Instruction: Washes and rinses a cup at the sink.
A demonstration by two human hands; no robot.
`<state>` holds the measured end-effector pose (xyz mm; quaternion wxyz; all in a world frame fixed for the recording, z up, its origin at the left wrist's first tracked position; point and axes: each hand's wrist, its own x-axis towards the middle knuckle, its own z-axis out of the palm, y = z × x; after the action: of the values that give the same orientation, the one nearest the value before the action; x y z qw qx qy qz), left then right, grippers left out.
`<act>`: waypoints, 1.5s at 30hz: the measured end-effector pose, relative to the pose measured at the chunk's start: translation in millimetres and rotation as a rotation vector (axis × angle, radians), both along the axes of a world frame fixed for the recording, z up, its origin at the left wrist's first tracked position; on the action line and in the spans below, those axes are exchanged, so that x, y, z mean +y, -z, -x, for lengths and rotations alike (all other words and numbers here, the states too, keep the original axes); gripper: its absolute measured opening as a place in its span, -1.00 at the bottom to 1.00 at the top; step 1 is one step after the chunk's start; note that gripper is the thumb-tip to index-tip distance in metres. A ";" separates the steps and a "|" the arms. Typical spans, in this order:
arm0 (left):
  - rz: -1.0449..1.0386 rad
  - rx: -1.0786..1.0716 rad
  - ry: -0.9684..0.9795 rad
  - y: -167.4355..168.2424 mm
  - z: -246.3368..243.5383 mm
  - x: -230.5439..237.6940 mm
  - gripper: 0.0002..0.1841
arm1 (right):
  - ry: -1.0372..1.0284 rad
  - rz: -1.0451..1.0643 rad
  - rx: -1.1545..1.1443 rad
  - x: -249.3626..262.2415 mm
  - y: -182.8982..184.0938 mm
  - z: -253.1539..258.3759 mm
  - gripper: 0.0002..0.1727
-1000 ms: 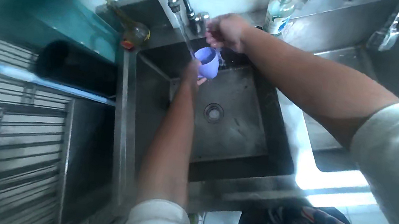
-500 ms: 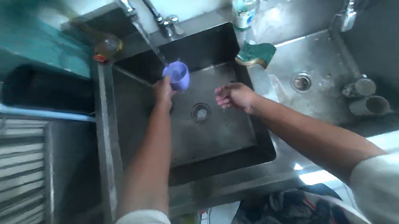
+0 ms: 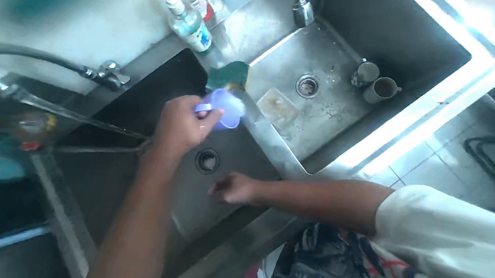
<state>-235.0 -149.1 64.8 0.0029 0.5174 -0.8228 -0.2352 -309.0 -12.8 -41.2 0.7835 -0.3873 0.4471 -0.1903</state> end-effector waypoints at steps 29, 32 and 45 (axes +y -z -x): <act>-0.140 0.725 -1.208 116.6 -153.9 -18.7 -0.53 | -0.097 -0.002 0.056 4.1 -12.8 -9.6 -0.66; -0.160 0.716 -1.187 121.2 -156.0 -17.9 -0.55 | -0.058 -0.015 0.086 -12.5 -18.3 -4.6 -0.65; -0.296 0.710 -1.244 119.4 -169.5 -28.5 -0.52 | 0.243 0.165 0.016 -127.9 -48.4 -45.2 -0.69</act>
<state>-65.5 -177.6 -54.6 0.3327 0.7767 -0.2856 -0.4522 -263.7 -140.6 7.2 0.7168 -0.3950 0.4796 -0.3166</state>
